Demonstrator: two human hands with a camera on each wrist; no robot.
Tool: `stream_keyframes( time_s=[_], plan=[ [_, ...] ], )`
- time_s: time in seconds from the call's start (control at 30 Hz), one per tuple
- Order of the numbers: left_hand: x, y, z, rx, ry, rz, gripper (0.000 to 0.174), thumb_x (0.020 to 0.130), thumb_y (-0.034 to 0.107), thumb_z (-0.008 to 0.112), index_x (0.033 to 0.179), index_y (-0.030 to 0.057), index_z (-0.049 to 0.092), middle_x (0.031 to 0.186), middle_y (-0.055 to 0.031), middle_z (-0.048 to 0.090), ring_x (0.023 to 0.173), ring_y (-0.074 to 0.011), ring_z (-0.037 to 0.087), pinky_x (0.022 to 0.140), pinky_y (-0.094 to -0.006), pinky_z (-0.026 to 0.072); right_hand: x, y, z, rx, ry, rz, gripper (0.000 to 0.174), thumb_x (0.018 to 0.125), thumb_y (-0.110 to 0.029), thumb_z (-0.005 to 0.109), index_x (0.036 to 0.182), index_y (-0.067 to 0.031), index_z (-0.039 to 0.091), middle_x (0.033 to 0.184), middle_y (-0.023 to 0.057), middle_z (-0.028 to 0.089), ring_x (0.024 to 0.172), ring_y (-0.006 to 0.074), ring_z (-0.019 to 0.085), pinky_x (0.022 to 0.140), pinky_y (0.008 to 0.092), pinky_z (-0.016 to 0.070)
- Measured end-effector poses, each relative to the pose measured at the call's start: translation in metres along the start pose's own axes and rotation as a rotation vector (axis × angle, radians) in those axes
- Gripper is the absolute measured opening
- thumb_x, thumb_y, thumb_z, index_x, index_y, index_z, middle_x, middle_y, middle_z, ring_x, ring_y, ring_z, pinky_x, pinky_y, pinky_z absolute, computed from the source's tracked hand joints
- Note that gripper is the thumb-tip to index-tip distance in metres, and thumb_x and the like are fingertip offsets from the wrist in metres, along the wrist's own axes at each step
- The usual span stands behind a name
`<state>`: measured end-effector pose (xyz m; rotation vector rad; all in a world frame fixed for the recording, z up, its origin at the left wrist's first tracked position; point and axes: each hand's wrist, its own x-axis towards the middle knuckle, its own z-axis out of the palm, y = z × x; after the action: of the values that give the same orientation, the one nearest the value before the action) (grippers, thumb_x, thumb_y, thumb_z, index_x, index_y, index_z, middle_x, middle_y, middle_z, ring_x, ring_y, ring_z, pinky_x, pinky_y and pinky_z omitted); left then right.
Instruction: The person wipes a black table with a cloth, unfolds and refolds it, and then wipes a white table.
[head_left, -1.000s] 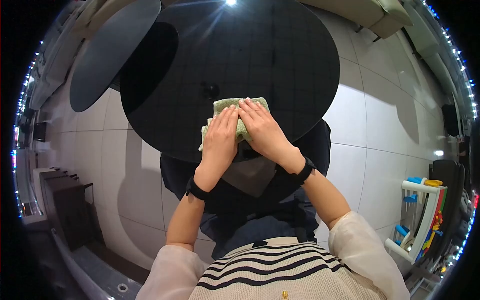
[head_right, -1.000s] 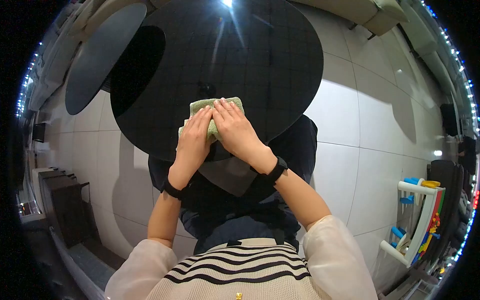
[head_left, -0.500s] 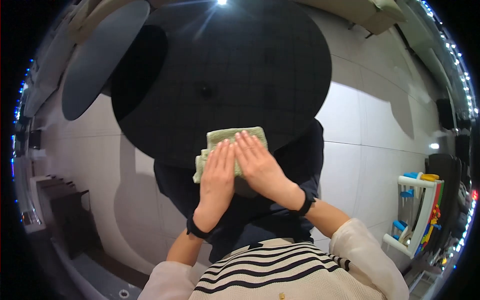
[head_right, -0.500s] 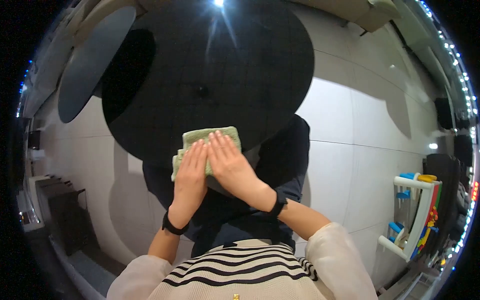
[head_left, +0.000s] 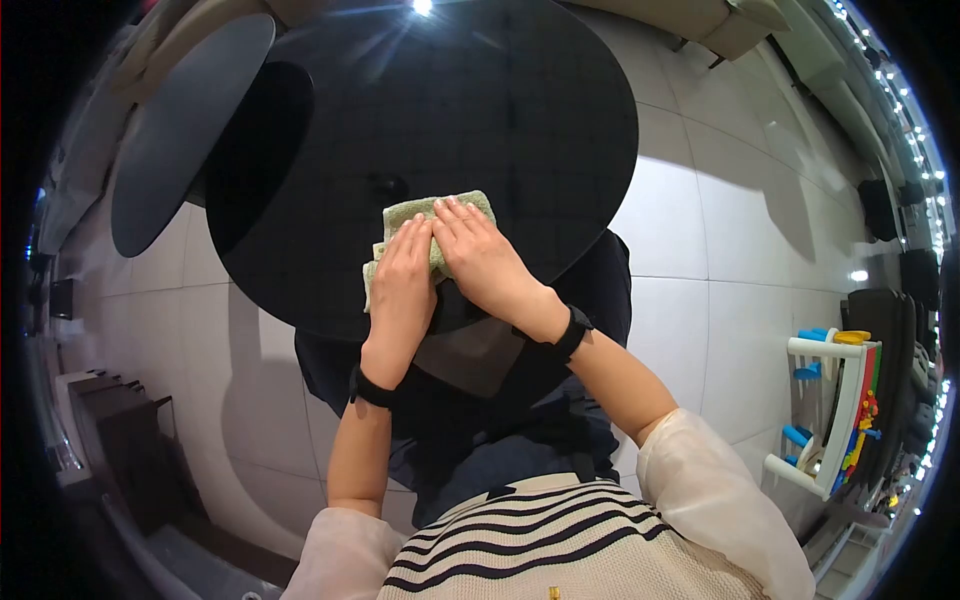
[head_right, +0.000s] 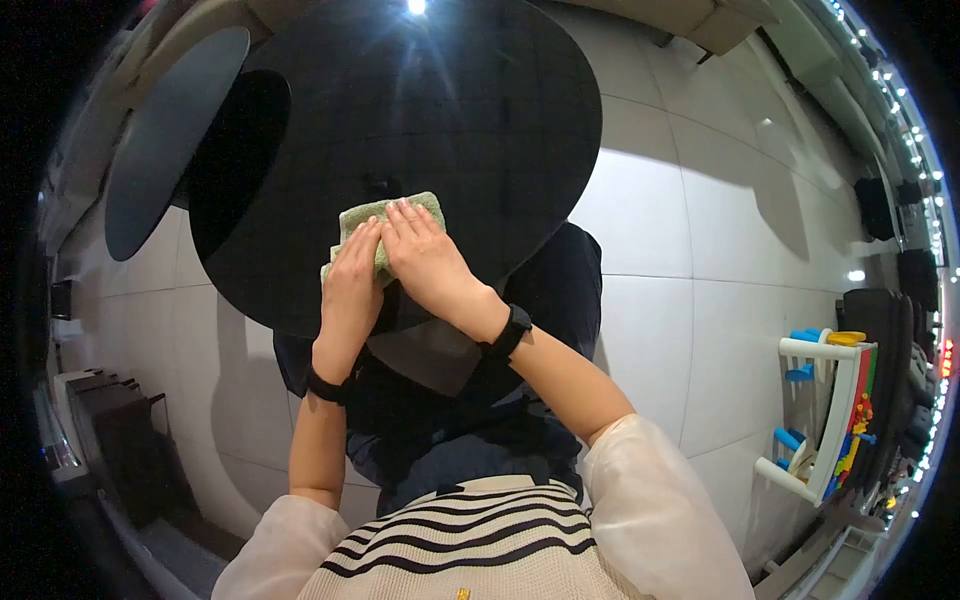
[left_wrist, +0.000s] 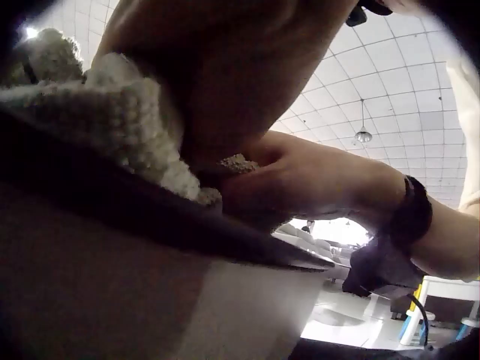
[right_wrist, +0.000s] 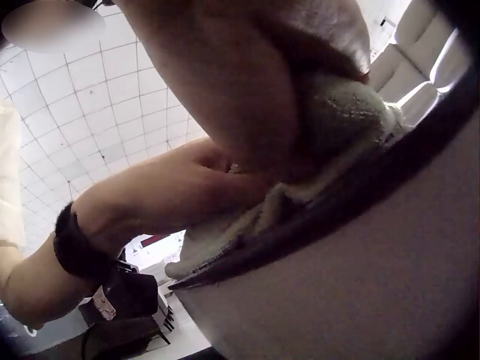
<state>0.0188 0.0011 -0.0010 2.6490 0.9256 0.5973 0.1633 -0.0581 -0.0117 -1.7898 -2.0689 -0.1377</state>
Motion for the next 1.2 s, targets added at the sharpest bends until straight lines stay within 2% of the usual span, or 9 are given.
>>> stream_keyframes(
  time_s=[0.07,0.17,0.33,0.43,0.47,0.77,0.93,1.07,1.2],
  plan=[
    [-0.002,0.002,-0.006,-0.013,-0.010,-0.009,0.052,0.079,-0.012,0.056,0.130,-0.0038,0.055,0.137,-0.0206,0.056,0.131,-0.0342,0.052,0.110,-0.0421,0.0415,0.000,-0.002,-0.003,-0.013,-0.024,-0.010,0.046,0.086,-0.002,0.055,0.129,0.0115,0.053,0.141,0.0260,0.052,0.137,0.0356,0.046,0.116,0.0442,0.0350],
    [-0.016,0.008,-0.010,0.043,-0.038,0.005,0.053,0.079,-0.012,0.056,0.131,-0.0041,0.054,0.138,-0.0216,0.056,0.131,-0.0353,0.051,0.111,-0.0421,0.0410,-0.010,-0.009,-0.009,-0.077,-0.027,-0.052,0.044,0.086,-0.009,0.057,0.126,0.0104,0.056,0.138,0.0250,0.055,0.135,0.0361,0.048,0.116,0.0440,0.0342],
    [-0.046,0.029,-0.020,0.094,-0.101,0.040,0.052,0.083,-0.005,0.054,0.135,-0.0070,0.051,0.140,-0.0222,0.054,0.133,-0.0346,0.050,0.113,-0.0416,0.0396,-0.040,-0.029,-0.028,-0.078,-0.092,-0.051,0.046,0.086,-0.011,0.055,0.127,0.0102,0.055,0.140,0.0250,0.053,0.137,0.0360,0.046,0.117,0.0442,0.0324],
    [-0.058,0.041,-0.019,0.036,-0.113,0.009,0.062,0.075,-0.014,0.055,0.136,-0.0064,0.050,0.141,-0.0237,0.052,0.134,-0.0364,0.048,0.114,-0.0436,0.0378,-0.054,-0.036,-0.036,-0.061,-0.112,-0.025,0.047,0.086,-0.011,0.054,0.128,0.0104,0.055,0.141,0.0250,0.053,0.137,0.0354,0.046,0.117,0.0441,0.0319],
    [-0.059,0.043,-0.019,0.036,-0.120,0.003,0.061,0.076,-0.014,0.055,0.137,-0.0070,0.049,0.142,-0.0237,0.051,0.135,-0.0363,0.047,0.114,-0.0437,0.0380,-0.056,-0.036,-0.038,-0.058,-0.114,-0.021,0.047,0.087,-0.011,0.054,0.128,0.0104,0.055,0.141,0.0248,0.053,0.137,0.0351,0.046,0.117,0.0439,0.0322],
    [-0.013,0.032,0.001,-0.064,-0.090,0.006,0.058,0.077,-0.015,0.054,0.134,-0.0068,0.049,0.141,-0.0249,0.051,0.134,-0.0381,0.047,0.112,-0.0434,0.0397,-0.035,-0.001,-0.021,0.045,-0.012,0.051,0.043,0.085,-0.003,0.056,0.126,0.0092,0.054,0.139,0.0240,0.055,0.135,0.0338,0.049,0.115,0.0429,0.0364],
    [0.017,0.024,0.015,-0.039,-0.045,0.049,0.045,0.083,-0.011,0.054,0.128,-0.0060,0.052,0.137,-0.0240,0.055,0.132,-0.0357,0.050,0.111,-0.0417,0.0412,-0.019,0.024,-0.016,0.106,0.033,0.085,0.043,0.084,0.001,0.057,0.127,0.0078,0.054,0.139,0.0246,0.054,0.135,0.0340,0.049,0.115,0.0425,0.0358],
    [0.013,0.030,0.013,0.002,-0.051,0.039,0.046,0.084,-0.009,0.054,0.130,-0.0060,0.052,0.138,-0.0235,0.054,0.132,-0.0346,0.050,0.111,-0.0411,0.0406,-0.022,0.022,-0.022,0.111,-0.005,0.078,0.046,0.082,0.002,0.059,0.127,0.0080,0.054,0.140,0.0244,0.053,0.137,0.0343,0.047,0.116,0.0433,0.0350],
    [-0.007,0.038,0.006,-0.043,-0.080,0.025,0.053,0.081,-0.011,0.051,0.134,-0.0090,0.048,0.140,-0.0267,0.051,0.133,-0.0394,0.048,0.114,-0.0444,0.0375,-0.034,0.011,-0.030,0.040,-0.075,0.036,0.048,0.083,-0.002,0.058,0.129,0.0091,0.053,0.141,0.0244,0.053,0.137,0.0351,0.046,0.116,0.0436,0.0347]
  ],
)
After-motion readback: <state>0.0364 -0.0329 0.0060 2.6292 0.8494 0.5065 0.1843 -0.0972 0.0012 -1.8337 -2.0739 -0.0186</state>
